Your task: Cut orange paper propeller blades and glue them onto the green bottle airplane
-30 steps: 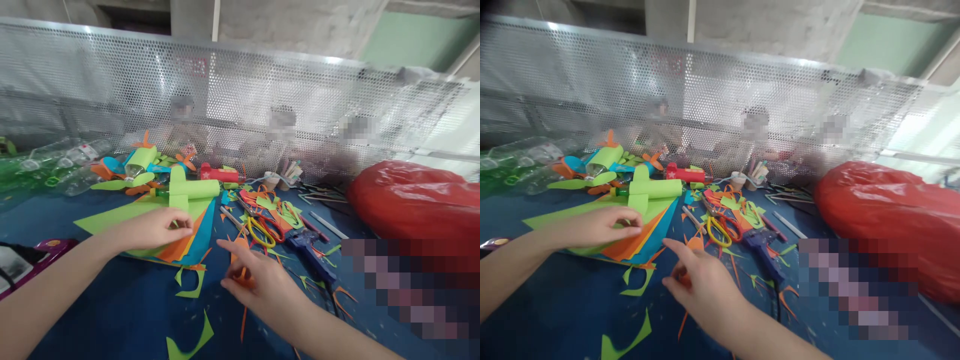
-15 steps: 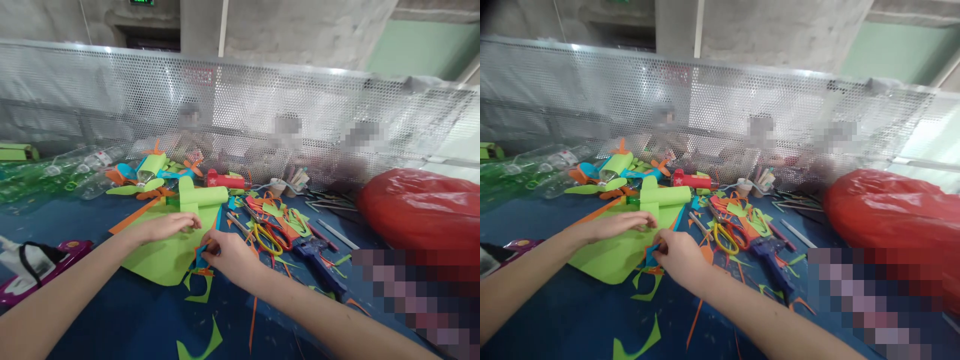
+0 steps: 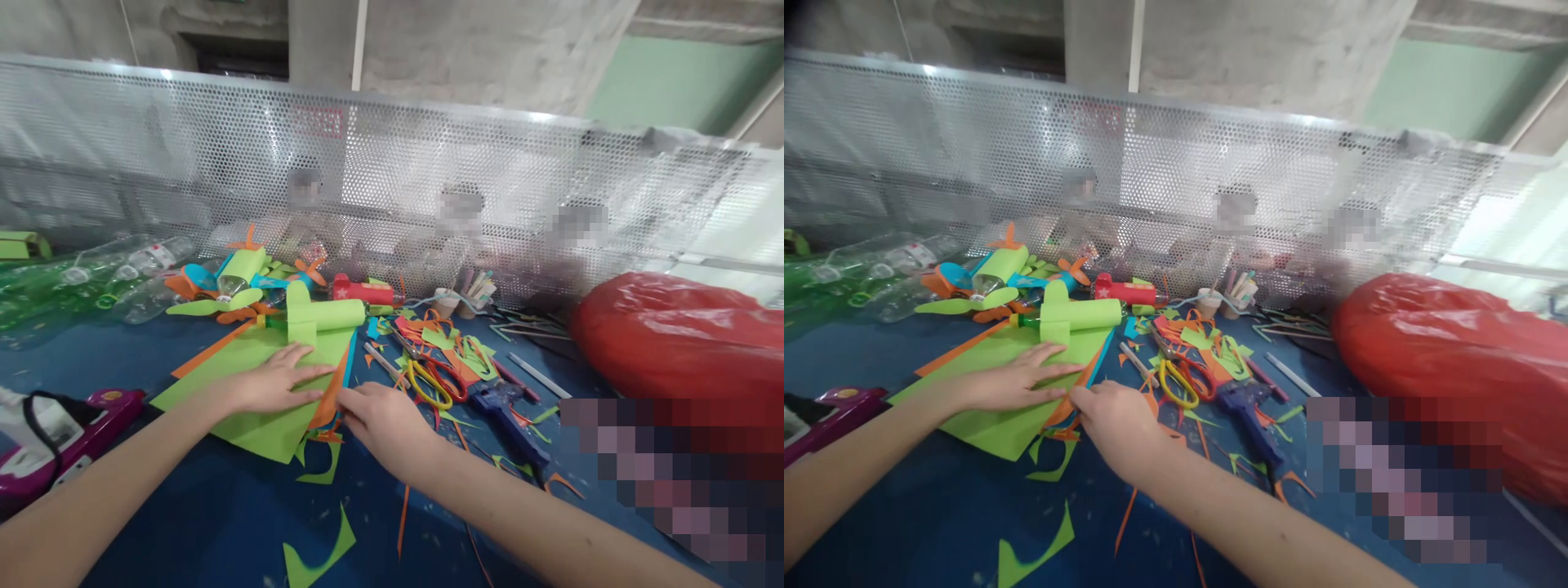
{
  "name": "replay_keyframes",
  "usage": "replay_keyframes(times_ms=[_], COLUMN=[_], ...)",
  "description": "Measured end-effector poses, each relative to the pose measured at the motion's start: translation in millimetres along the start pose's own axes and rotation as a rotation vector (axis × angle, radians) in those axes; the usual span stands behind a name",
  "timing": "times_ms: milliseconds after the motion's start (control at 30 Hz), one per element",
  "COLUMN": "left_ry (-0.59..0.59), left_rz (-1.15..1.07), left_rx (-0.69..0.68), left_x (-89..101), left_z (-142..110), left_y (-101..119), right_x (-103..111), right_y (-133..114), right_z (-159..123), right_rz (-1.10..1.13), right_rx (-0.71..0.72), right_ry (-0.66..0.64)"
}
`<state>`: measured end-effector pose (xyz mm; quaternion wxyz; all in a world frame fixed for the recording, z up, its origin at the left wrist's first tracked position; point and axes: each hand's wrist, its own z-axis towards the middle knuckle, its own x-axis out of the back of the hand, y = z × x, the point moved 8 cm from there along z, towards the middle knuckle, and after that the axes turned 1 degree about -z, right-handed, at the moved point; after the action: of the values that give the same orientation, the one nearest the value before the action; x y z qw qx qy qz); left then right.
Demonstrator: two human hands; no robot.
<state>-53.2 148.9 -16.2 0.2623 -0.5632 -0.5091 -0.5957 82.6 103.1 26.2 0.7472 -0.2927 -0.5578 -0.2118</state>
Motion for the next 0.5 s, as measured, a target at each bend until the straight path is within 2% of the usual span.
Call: replay_keyframes(times_ms=[133, 300, 500], left_ry=[-0.030, -0.037, -0.018], left_rz=[0.020, 0.022, 0.017], left_rx=[0.026, 0.006, -0.003], left_x=[1.9, 3.9, 4.7], left_z=[-1.0, -2.2, -2.3], left_y=[-5.5, -5.0, -5.3], right_x=[1.1, 4.0, -10.7], right_y=[-4.6, -1.9, -7.5], right_z=[-6.0, -1.8, 2.3], right_rz=[-0.026, 0.030, 0.087], right_rx=[0.040, -0.009, 0.076], right_ry=[-0.008, 0.007, -0.093])
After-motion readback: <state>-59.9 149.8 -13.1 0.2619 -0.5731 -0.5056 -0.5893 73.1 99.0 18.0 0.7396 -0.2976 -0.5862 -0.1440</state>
